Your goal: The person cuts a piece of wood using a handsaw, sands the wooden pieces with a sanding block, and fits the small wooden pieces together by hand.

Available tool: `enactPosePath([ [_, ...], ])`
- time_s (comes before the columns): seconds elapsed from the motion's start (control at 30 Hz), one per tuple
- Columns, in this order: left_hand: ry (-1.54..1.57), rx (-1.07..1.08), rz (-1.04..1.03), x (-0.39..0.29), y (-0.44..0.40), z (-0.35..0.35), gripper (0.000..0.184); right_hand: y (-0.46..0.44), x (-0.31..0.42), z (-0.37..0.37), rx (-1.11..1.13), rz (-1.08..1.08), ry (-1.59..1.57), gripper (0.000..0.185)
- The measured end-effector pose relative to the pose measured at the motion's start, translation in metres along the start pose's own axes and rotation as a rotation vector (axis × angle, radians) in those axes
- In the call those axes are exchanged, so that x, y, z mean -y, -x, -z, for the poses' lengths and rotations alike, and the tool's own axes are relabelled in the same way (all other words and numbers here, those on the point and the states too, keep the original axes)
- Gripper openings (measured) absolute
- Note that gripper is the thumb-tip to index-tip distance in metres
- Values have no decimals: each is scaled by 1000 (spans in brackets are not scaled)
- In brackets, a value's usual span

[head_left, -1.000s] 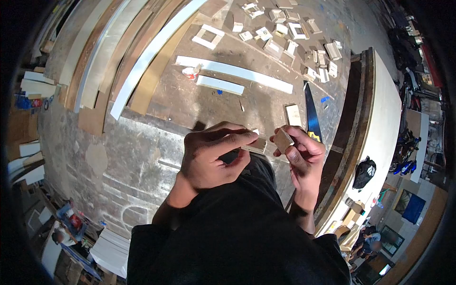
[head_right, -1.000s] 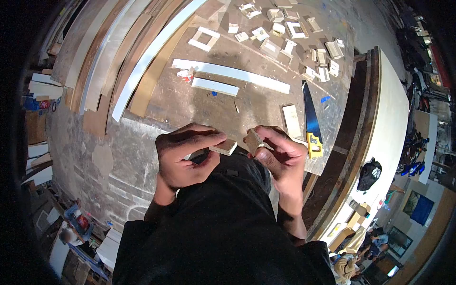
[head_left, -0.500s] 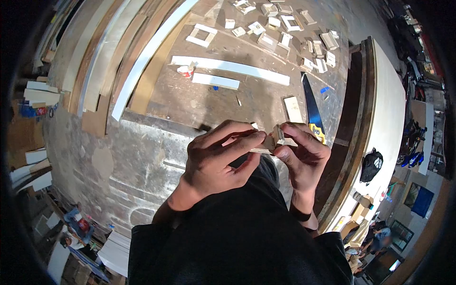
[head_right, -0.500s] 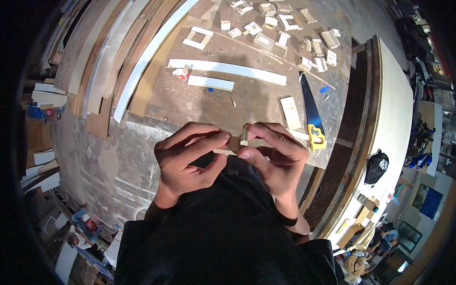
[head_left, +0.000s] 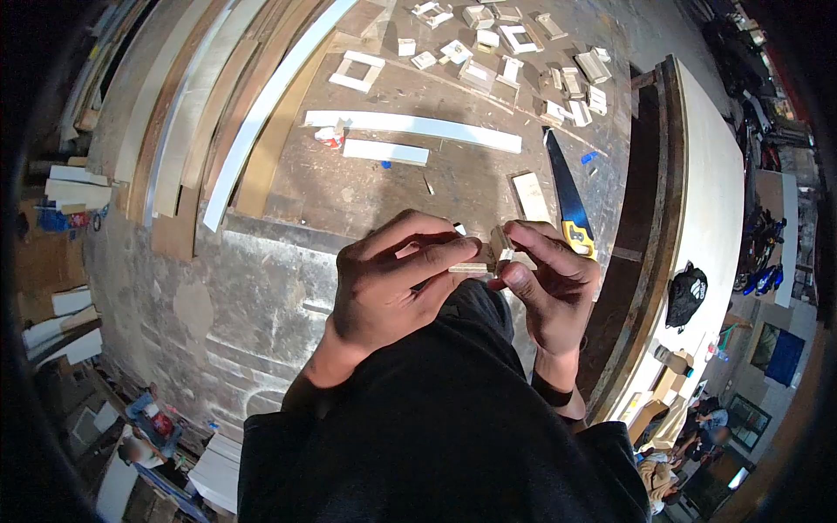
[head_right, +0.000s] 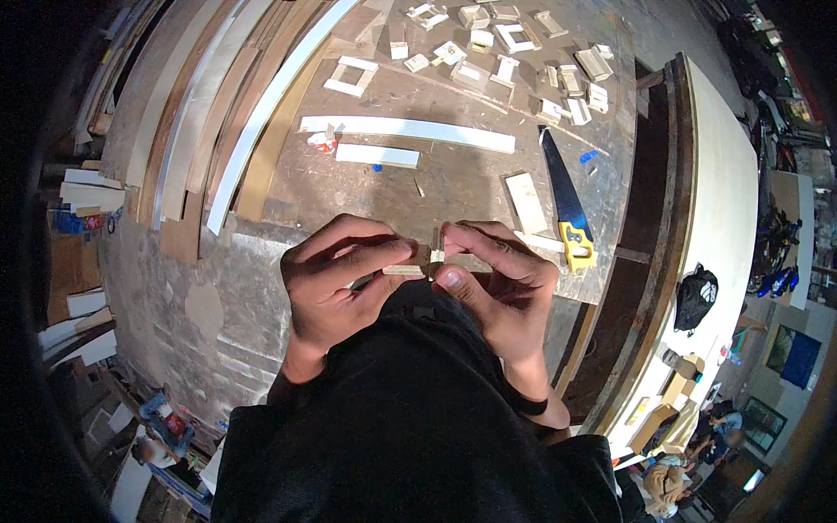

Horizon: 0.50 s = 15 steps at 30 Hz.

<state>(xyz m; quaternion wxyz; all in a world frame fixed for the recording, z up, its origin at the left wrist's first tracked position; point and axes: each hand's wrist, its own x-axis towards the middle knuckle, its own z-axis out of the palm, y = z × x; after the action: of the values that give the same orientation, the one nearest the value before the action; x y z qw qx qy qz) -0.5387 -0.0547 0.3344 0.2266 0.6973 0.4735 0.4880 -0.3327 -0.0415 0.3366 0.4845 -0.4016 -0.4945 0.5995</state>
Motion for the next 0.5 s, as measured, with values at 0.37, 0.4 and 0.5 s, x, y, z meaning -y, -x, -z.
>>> enactPosePath([
  [0.37,3,-9,6,-3,-7,-7,41,-7,3,3,-34,-12,-14,34],
  [0.4,-12,1,4,-3,-8,-8,40,-7,2,4,-30,-2,-15,34],
  [0.5,-26,7,15,-2,-10,-9,38,-9,2,5,-28,9,-11,34],
])
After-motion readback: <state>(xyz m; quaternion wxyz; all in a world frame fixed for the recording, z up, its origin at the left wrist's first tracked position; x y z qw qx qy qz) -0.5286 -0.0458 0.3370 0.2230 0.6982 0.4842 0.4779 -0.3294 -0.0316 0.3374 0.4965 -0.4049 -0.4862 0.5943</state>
